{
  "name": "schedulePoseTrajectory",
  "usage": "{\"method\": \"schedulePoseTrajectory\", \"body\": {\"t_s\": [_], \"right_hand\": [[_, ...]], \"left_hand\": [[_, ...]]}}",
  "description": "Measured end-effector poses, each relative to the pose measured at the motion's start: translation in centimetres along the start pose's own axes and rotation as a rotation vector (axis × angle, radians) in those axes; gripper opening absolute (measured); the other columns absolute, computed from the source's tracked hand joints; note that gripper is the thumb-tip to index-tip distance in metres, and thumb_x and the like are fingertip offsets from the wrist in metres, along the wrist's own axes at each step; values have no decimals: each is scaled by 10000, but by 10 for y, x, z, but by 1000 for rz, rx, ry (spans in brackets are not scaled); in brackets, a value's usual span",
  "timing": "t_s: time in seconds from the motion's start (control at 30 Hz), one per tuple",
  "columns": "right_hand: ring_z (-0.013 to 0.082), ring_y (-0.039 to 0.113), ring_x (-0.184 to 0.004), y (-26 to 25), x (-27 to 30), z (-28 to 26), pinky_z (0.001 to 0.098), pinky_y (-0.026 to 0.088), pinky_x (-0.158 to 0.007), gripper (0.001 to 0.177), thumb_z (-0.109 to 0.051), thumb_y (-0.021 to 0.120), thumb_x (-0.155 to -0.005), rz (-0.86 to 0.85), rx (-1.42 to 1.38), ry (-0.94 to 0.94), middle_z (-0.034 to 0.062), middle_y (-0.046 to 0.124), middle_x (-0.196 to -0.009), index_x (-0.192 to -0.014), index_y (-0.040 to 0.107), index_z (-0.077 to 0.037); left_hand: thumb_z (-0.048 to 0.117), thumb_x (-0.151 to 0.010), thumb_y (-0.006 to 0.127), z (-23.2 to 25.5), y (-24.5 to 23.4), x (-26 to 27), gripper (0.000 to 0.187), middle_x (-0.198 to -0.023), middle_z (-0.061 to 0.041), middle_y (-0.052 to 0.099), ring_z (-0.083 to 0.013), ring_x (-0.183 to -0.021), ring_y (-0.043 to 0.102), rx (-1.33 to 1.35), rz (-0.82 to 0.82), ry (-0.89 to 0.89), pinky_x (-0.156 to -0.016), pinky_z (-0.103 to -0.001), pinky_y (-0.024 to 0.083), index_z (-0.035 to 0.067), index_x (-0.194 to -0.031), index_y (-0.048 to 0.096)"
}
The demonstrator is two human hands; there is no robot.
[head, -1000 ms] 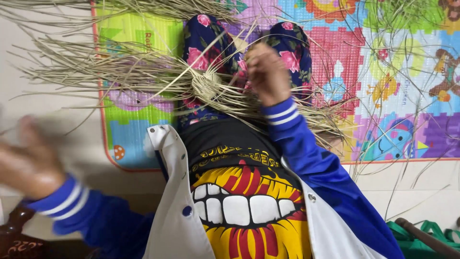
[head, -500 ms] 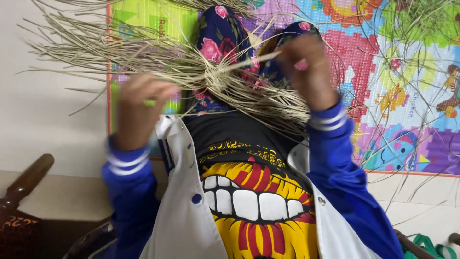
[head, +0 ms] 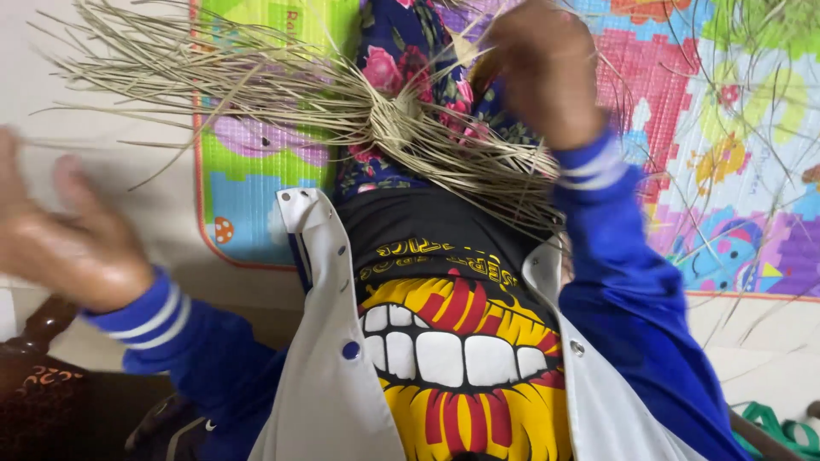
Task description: Weaving and braiding long straw fibers together to create a bundle or mat while sitting on the floor.
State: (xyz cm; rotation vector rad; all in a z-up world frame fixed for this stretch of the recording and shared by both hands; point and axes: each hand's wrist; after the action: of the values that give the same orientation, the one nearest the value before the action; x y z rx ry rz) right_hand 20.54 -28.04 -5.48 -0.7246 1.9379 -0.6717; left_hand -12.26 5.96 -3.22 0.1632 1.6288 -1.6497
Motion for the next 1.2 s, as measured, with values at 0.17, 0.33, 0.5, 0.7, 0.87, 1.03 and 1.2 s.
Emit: {"method": "schedulePoseTrajectory", "body": {"t_s": [0.17, 0.33, 0.5, 0.7, 0.87, 1.03, 1.2], "right_hand": [[202, 570, -630, 98, 19, -10, 293, 511, -589, 44, 58, 749, -879, -220, -271, 261, 122, 667, -806, -883, 719, 27], [187, 542, -620, 121, 25, -2, 297, 470, -598, 39, 32, 747, -847, -230, -390, 354, 86, 643, -799, -857, 717, 11], [165, 494, -548, 122, 22, -7, 291, 432, -528, 43, 8, 755, -855, -268, -380, 373, 73, 615, -754, -843, 715, -2], [178, 536, -559, 127, 21, -10, 306, 471, -519, 74, -29, 778, -841, -277, -207, 358, 73, 617, -792, -827, 706, -38], [169, 531, -562, 128, 21, -6, 298, 460, -526, 55, -15, 772, -841, -293, -232, 386, 67, 617, -793, -844, 719, -32], [173, 535, -578, 136, 25, -5, 291, 465, -531, 45, -4, 767, -832, -262, -257, 407, 81, 619, -789, -851, 726, -6], [201, 588, -580, 135, 25, -12, 316, 492, -522, 50, -13, 747, -804, -261, -211, 485, 97, 655, -775, -847, 730, 5]], "left_hand": [[15, -1023, 685, 110, 68, -12, 200, -1164, -210, 696, -312, -1000, 657, 778, -309, -5, -897, -407, 544, -65, -1207, 678], [4, -921, 715, 156, 123, 1, 212, -1049, -144, 686, -215, -796, 617, 818, -452, -41, -707, -313, 521, -53, -1124, 728], [36, -888, 805, 156, 147, 9, 105, -973, -51, 588, -167, -698, 582, 695, -427, -93, -596, -296, 537, 33, -944, 716], [11, -882, 801, 151, 166, 8, 142, -925, -55, 634, -169, -678, 522, 751, -444, -106, -614, -308, 468, 27, -949, 677], [-43, -854, 798, 160, 167, 6, 176, -1003, -53, 544, -161, -777, 514, 747, -418, -159, -644, -284, 504, 20, -906, 641], [-63, -839, 788, 159, 181, 13, 123, -935, -90, 665, -200, -779, 632, 829, -378, -147, -729, -315, 564, -17, -900, 691], [30, -925, 723, 162, 183, 28, 113, -877, -80, 726, -122, -742, 626, 1131, -546, -486, -702, -247, 552, -45, -1010, 726]]}}
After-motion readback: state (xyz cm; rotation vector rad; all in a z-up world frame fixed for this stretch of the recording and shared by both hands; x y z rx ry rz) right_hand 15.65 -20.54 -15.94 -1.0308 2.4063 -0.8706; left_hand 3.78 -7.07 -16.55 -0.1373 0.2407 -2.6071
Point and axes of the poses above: each hand's wrist, its own x-axis away from the middle knuckle, its own y-axis out of the palm, z = x × y
